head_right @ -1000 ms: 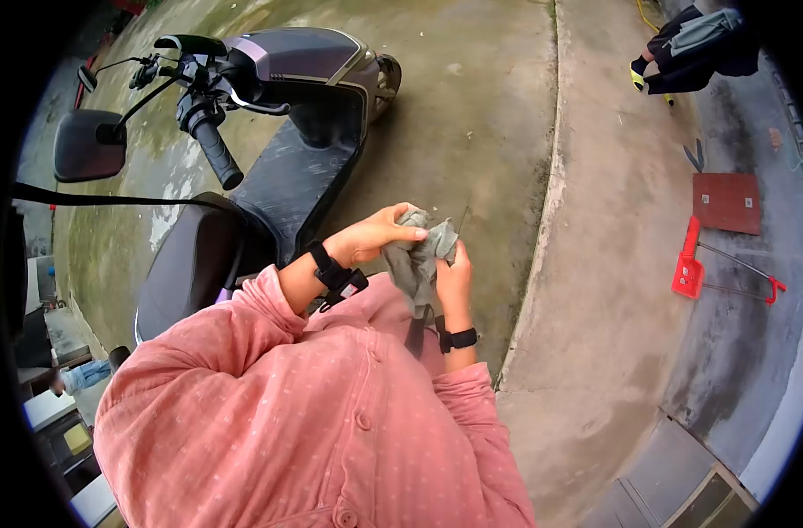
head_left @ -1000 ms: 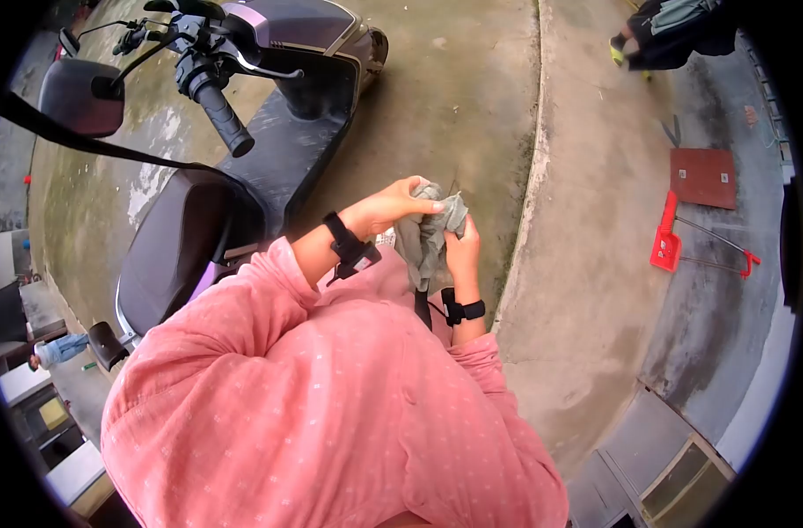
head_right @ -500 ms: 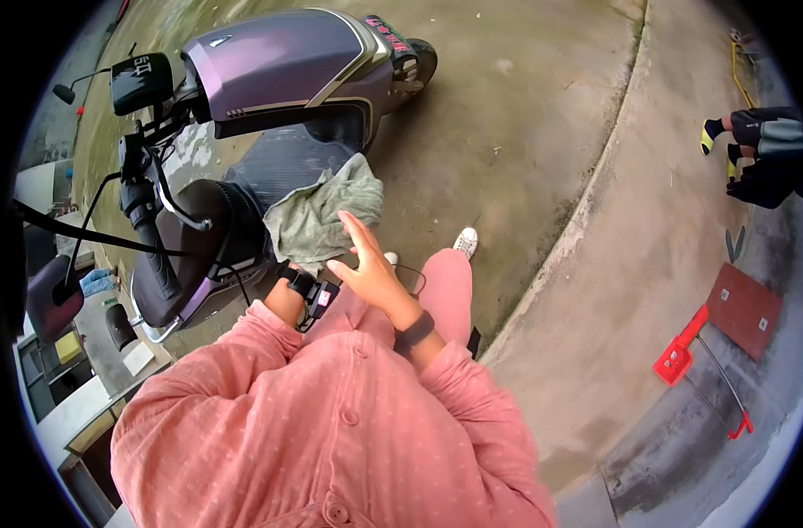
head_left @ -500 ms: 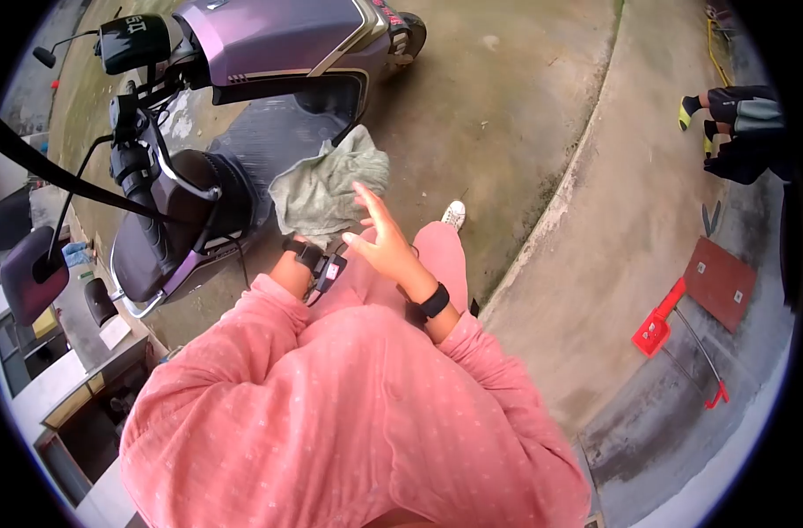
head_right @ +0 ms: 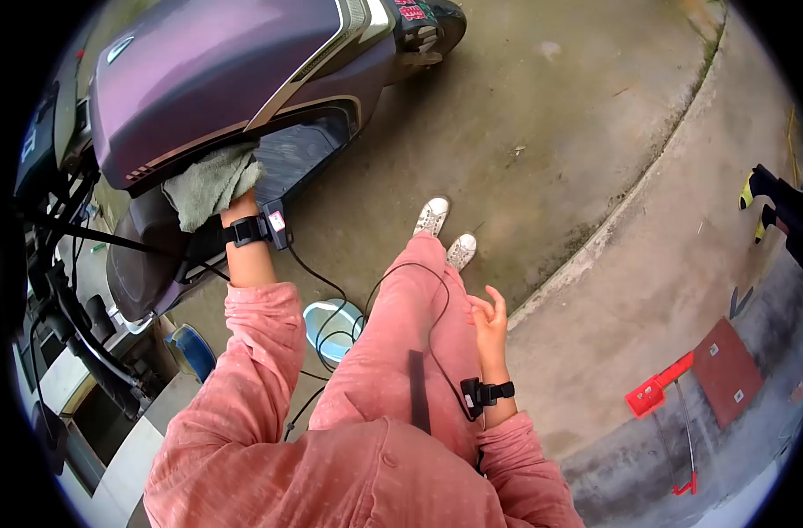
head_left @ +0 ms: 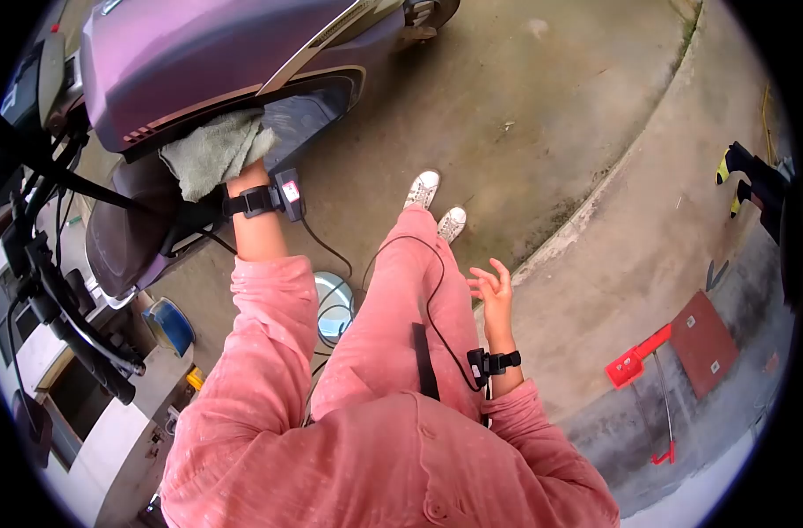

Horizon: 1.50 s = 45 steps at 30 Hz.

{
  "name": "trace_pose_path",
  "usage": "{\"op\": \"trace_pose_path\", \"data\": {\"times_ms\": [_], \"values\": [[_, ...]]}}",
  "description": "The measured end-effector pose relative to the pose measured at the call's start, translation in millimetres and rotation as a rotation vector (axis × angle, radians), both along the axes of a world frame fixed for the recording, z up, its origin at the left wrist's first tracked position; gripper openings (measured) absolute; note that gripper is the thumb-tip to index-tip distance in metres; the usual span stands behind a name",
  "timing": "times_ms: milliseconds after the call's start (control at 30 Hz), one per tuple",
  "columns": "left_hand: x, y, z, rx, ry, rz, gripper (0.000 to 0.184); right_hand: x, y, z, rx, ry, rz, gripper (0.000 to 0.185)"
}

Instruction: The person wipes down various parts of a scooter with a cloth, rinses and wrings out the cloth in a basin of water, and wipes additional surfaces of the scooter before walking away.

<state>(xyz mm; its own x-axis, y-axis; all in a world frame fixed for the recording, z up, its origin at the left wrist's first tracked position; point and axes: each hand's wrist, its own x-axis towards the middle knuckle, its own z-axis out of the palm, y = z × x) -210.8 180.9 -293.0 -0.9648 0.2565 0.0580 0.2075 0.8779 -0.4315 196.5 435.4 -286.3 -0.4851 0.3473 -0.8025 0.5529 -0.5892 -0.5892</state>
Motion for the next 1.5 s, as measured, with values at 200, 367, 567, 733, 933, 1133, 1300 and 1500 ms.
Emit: {"op": "trace_pose_path", "data": {"times_ms": [200, 367, 567, 733, 933, 1133, 1300, 1500], "values": [[-8.6, 24.0, -71.2, 0.159, -0.054, -0.068, 0.046, -9.0, -5.2, -20.3, -0.102, -0.05, 0.069, 0.046], [-0.7, 76.4, -143.9, 0.305, -0.178, -0.177, 0.047, -31.7, -17.8, -21.3, -0.163, -0.045, 0.009, 0.047], [-24.0, 81.7, -156.1, 0.366, -0.28, -0.196, 0.048, -52.6, -34.7, -10.0, -0.227, -0.03, -0.023, 0.045], [4.6, 83.7, -117.1, 0.365, -0.294, -0.258, 0.05, -64.1, -37.8, 7.4, -0.251, 0.039, -0.01, 0.039], [98.8, 113.1, 17.1, 1.099, -0.866, 0.334, 0.058, -119.4, -20.5, 41.8, 0.027, 0.24, 0.056, 0.042], [151.8, 180.2, 114.6, 1.05, -0.714, -0.525, 0.048, -166.3, -11.3, 44.9, -0.302, 0.592, -0.241, 0.053], [140.9, 129.4, 165.9, 1.077, -0.966, -0.26, 0.024, -185.3, -13.3, 68.0, -0.505, 0.704, -0.127, 0.041], [119.5, 53.0, 206.7, 1.558, -0.24, 0.109, 0.034, -273.2, -42.0, 113.4, -0.448, 0.844, -0.112, 0.047]]}}
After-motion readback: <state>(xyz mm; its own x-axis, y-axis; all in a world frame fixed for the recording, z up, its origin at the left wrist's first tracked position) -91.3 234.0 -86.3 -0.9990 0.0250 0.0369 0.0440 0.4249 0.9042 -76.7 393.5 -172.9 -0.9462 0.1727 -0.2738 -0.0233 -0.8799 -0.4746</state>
